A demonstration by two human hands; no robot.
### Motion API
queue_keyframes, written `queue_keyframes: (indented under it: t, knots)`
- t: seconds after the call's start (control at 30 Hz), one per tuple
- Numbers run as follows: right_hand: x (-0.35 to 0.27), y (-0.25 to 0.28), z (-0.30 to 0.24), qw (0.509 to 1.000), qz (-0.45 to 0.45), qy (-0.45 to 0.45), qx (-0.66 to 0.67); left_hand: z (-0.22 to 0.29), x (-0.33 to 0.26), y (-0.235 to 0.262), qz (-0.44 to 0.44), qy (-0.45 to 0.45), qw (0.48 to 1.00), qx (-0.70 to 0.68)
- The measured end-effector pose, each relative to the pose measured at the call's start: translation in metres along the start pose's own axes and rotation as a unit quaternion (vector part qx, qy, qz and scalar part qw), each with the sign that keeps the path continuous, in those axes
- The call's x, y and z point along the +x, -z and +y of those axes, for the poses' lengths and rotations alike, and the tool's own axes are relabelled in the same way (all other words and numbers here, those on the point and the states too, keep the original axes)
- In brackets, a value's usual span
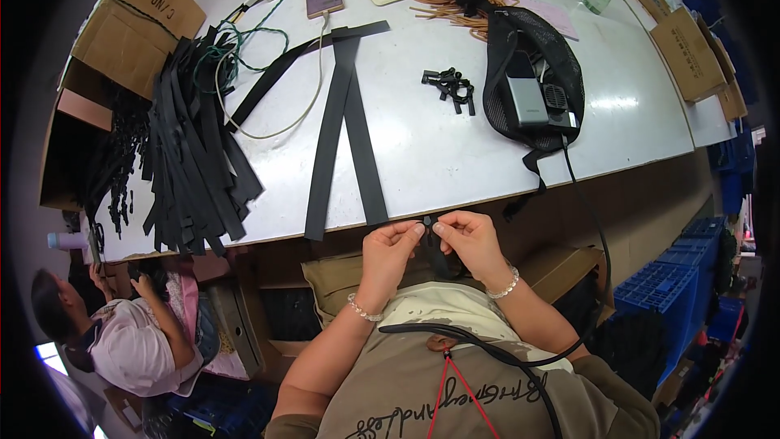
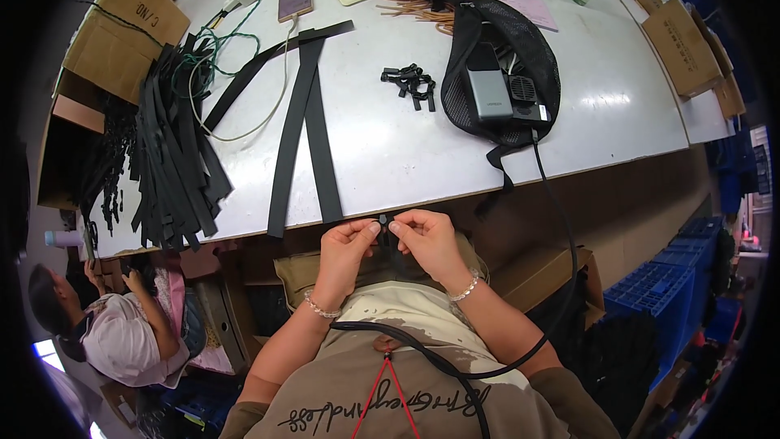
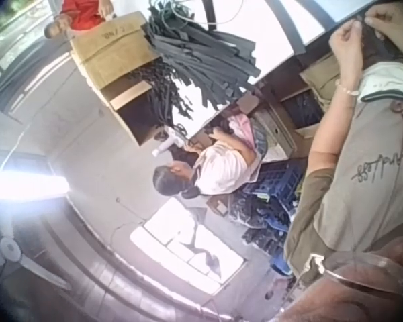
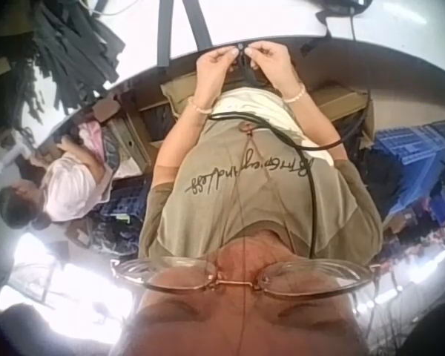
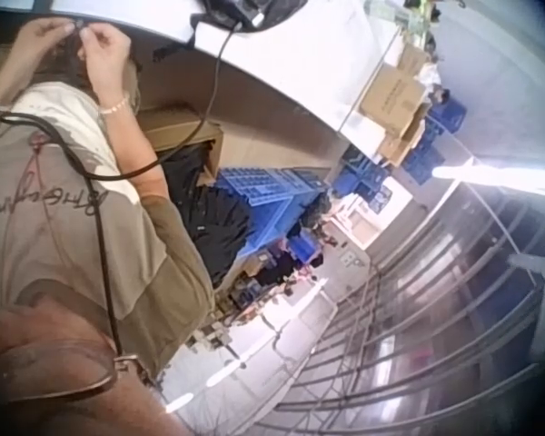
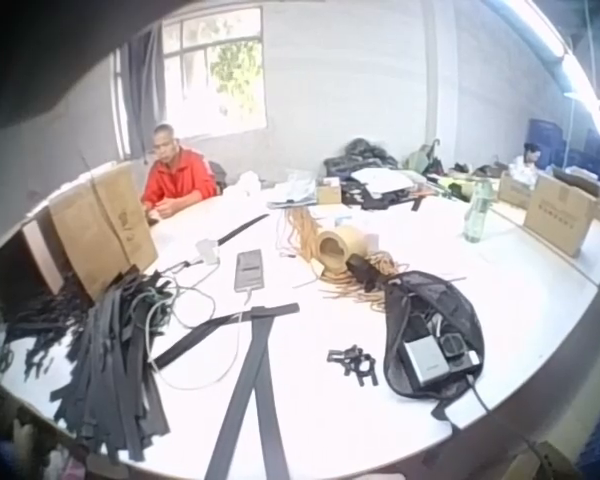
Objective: Assembling plastic components and clips onto black fabric straps at a production workbench.
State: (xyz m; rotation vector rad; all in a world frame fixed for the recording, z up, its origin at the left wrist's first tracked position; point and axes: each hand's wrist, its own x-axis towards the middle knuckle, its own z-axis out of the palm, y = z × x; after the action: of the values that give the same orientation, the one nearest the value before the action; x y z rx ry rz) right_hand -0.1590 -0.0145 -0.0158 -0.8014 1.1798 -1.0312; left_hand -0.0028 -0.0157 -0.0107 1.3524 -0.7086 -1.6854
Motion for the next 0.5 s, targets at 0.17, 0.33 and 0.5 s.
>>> queue_keyframes:
  t: [0.17,0.33,0.5]
  knots:
    - [0.0014,-0.0042,0.0019,0.999,0.036,0.026,-0.025,-0.0008,0.0004,-0.0025,0.016,-0.023,1.000,0.004]
    - [0.0010,-0.0067,0.0052,0.998,0.049,0.027,-0.021,-0.0014,-0.0002,-0.0050,0.032,-0.025,0.999,0.010]
    - [0.0016,-0.0094,0.0107,0.998,0.059,0.034,-0.012,-0.0005,-0.0010,-0.0086,0.042,-0.015,0.999,-0.027]
